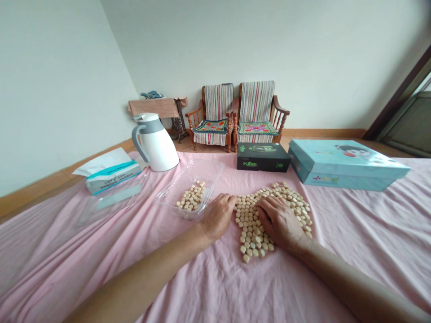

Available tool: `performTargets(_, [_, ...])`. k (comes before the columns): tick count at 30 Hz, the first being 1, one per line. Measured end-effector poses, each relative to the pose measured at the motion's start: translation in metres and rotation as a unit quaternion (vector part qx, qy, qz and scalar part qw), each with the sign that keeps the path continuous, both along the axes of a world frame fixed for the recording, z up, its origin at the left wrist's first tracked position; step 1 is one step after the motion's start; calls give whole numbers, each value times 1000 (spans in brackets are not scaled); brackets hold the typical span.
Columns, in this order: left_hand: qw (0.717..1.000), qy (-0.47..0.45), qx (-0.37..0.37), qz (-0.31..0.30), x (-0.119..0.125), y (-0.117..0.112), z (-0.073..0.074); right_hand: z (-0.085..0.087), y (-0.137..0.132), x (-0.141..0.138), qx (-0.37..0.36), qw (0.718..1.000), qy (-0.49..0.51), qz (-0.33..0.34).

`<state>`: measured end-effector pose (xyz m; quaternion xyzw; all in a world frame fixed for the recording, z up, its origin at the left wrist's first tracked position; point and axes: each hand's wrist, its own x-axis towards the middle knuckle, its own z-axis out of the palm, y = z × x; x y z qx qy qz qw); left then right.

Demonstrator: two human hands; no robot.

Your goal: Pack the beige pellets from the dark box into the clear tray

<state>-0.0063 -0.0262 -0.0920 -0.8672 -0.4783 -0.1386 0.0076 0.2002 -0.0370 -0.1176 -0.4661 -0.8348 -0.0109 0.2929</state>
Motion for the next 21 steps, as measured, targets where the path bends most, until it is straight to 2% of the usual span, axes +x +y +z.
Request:
performTargets(3, [999, 22, 24, -17, 3, -10, 8, 0, 0, 0, -1, 1000, -1, 1])
performTargets(7, [993, 46, 100, -42, 3, -25, 37, 0, 1, 0, -3, 1000, -2, -2])
performTargets(10, [982, 23, 187, -11, -8, -26, 62, 1, 1, 0, -2, 1000, -1, -2])
performTargets(13, [960, -21, 277, 33, -19, -20, 74, 1, 1, 0, 3, 1000, 0, -3])
performTargets(15, [955, -47, 291, 17, -22, -20, 71, 1, 0, 0, 5, 1000, 0, -4])
performTargets(17, [967, -42, 249, -25, -20, -24, 61, 0, 1, 0, 6, 1000, -1, -3])
performTargets(19, [983, 21, 178, -46, -15, -31, 48, 0, 1, 0, 5, 1000, -2, -2])
performTargets(21, [986, 113, 124, -24, -9, -36, 37, 0, 1, 0, 3, 1000, -3, -3])
